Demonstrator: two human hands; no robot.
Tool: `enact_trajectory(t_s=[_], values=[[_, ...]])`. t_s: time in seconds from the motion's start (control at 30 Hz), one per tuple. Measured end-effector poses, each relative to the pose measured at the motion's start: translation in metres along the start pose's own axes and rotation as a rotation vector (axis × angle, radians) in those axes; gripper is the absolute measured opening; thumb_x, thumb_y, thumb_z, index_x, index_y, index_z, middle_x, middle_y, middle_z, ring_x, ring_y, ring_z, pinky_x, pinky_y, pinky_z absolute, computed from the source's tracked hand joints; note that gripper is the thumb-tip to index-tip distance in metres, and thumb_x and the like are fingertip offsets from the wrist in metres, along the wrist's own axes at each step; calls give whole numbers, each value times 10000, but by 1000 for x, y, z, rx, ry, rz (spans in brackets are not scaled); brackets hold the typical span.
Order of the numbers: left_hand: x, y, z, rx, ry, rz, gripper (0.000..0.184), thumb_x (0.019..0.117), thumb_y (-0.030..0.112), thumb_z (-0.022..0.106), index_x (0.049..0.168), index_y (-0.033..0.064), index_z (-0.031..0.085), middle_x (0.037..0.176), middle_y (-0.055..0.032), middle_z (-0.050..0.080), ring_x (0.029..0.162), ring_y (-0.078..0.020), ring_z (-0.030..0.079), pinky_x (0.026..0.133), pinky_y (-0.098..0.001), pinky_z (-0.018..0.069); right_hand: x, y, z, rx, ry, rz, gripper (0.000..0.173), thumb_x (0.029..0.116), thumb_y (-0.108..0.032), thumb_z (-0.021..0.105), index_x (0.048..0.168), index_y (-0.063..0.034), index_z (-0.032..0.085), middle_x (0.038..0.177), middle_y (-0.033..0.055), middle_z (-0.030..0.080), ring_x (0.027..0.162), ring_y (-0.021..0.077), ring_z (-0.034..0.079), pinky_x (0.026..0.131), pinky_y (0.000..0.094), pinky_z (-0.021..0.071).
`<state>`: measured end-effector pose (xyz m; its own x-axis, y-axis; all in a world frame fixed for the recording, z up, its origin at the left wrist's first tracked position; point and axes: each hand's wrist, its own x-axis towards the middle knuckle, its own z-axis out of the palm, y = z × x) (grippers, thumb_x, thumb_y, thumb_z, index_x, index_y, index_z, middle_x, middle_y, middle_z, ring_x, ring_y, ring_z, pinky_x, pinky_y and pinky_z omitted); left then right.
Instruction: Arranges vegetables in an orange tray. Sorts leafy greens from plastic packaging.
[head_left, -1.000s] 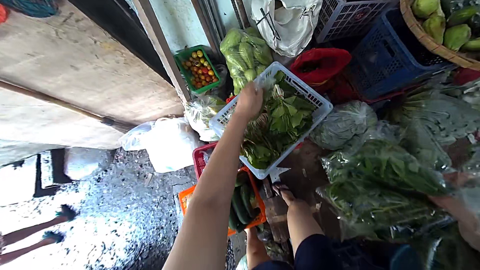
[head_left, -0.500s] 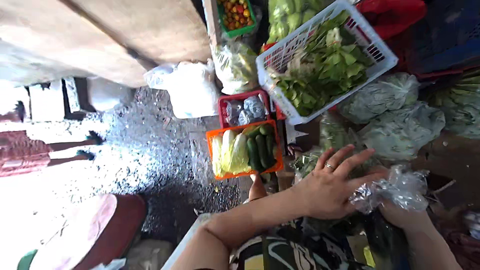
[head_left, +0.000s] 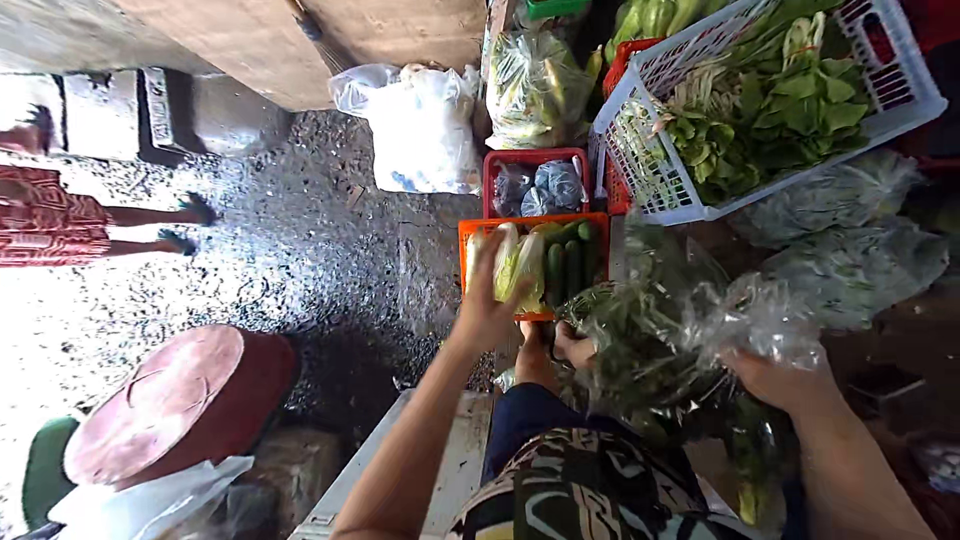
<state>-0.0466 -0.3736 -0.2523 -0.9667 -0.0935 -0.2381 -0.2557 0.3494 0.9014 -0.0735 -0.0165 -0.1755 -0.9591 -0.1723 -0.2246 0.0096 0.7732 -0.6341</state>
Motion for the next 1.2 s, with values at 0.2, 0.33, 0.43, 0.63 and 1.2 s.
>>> enact_trajectory(t_s=[0.2, 0.33, 0.43, 0.63, 1.2], values=[[1, -124, -47, 250, 58, -400, 651, 1013, 347, 613, 1533, 23, 394, 1574, -267, 371, 1355, -405, 506, 1061, -570, 473, 33, 86, 18, 139, 41, 475, 603, 770, -73, 758, 1304, 118, 554, 1222, 237, 648, 1119, 211, 641, 997, 389, 527], [0, -160, -32, 269, -26, -584, 635, 1011, 319, 626, 1524, 13, 409, 1558, -303, 373, 1312, -421, 542, 1032, -535, 501, 62, 114, 34, 213, -167, 754, 324, 907, -32, 681, 1192, 109, 618, 1109, 197, 659, 1003, 174, 608, 928, 385, 499], [7, -170, -25, 250, -35, -702, 627, 1014, 303, 638, 1530, 29, 409, 1570, -299, 360, 1273, -410, 582, 1021, -519, 517, 86, 139, 56, 384, -450, 726, 183, 1008, -30, 505, 1050, 99, 628, 924, 78, 620, 835, 54, 557, 823, 258, 479], [29, -182, -22, 270, 64, -718, 604, 1034, 290, 614, 1529, 14, 405, 1544, -299, 402, 1258, -405, 592, 1029, -527, 502, 119, 119, 149, 634, -582, 618, 242, 1016, 5, 432, 1115, 124, 617, 1001, 91, 652, 899, 36, 590, 883, 225, 486], [91, -325, 25, 244, -1, -831, 598, 1114, 396, 371, 1567, 8, 335, 1573, -276, 389, 1467, -402, 381, 1198, -563, 300, 139, 287, 300, 194, -446, 885, 459, 1061, -48, 496, 1477, 120, 400, 1482, 322, 468, 1397, 362, 461, 1176, 436, 354]])
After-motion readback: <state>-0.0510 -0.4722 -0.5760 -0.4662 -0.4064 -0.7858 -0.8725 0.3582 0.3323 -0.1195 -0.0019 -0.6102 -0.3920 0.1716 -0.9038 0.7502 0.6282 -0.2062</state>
